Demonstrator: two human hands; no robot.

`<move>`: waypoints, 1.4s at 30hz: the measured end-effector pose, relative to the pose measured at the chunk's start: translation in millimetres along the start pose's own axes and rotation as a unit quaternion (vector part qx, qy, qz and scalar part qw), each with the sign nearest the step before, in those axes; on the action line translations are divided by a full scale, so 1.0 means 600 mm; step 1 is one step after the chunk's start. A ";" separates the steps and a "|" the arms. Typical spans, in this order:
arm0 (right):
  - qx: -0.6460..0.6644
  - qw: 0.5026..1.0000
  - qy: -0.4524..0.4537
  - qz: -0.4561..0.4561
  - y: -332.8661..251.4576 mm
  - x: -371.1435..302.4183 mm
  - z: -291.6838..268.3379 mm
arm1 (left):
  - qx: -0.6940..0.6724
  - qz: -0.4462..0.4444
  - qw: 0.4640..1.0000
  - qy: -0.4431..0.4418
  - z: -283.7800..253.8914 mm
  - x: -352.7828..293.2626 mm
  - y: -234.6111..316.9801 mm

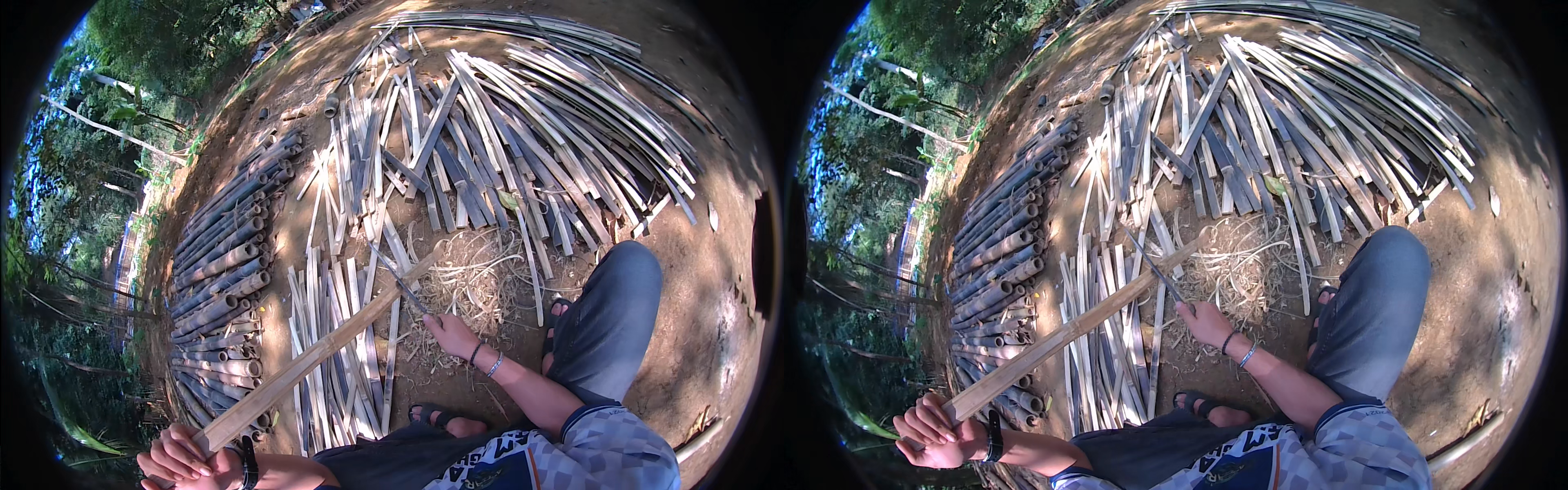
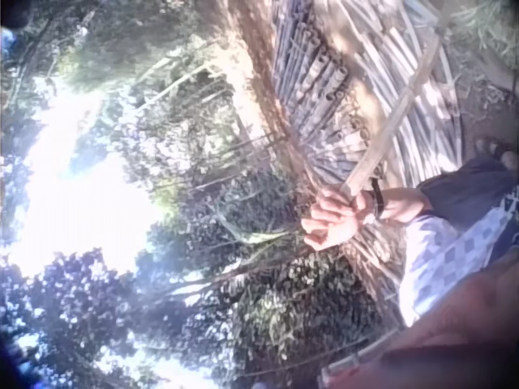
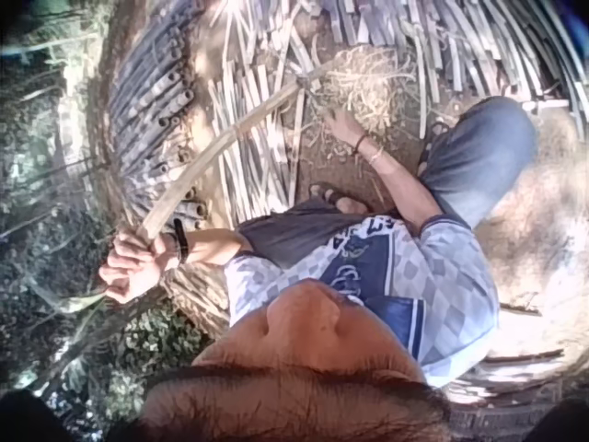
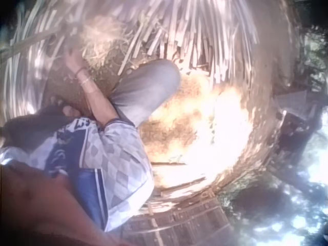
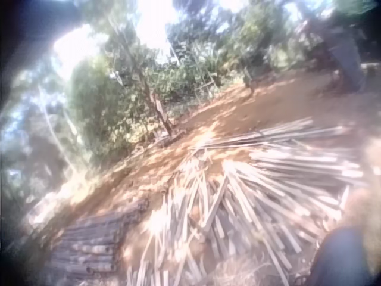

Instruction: The person uses a knife to shave layers and edges from a bamboo strip, smoothing the surface while sitting in an outdoor dirt yard.

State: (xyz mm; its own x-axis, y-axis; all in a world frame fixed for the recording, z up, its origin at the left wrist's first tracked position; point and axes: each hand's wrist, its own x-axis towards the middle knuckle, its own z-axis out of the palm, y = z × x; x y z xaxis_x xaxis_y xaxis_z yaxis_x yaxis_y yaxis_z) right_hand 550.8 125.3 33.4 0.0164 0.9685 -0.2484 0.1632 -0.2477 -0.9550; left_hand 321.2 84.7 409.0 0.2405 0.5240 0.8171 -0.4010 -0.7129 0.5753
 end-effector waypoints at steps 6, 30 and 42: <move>0.027 0.990 -0.081 -0.116 -0.119 -0.083 0.011 | 0.023 0.037 0.997 0.059 -0.004 0.004 -0.007; -0.011 1.000 0.005 0.025 0.031 0.024 -0.004 | -0.045 0.041 0.998 0.030 -0.004 0.003 -0.009; 0.008 0.999 0.045 -0.024 0.003 -0.008 0.015 | -0.065 0.032 0.997 0.004 -0.014 0.007 -0.011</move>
State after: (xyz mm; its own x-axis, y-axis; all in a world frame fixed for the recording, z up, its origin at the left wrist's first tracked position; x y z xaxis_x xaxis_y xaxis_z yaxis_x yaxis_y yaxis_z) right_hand 542.1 119.8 31.4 0.0977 0.9775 -0.1870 0.1502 -0.2002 -0.9682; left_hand 317.6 95.4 408.6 0.2034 0.4845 0.8508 -0.5268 -0.6783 0.5122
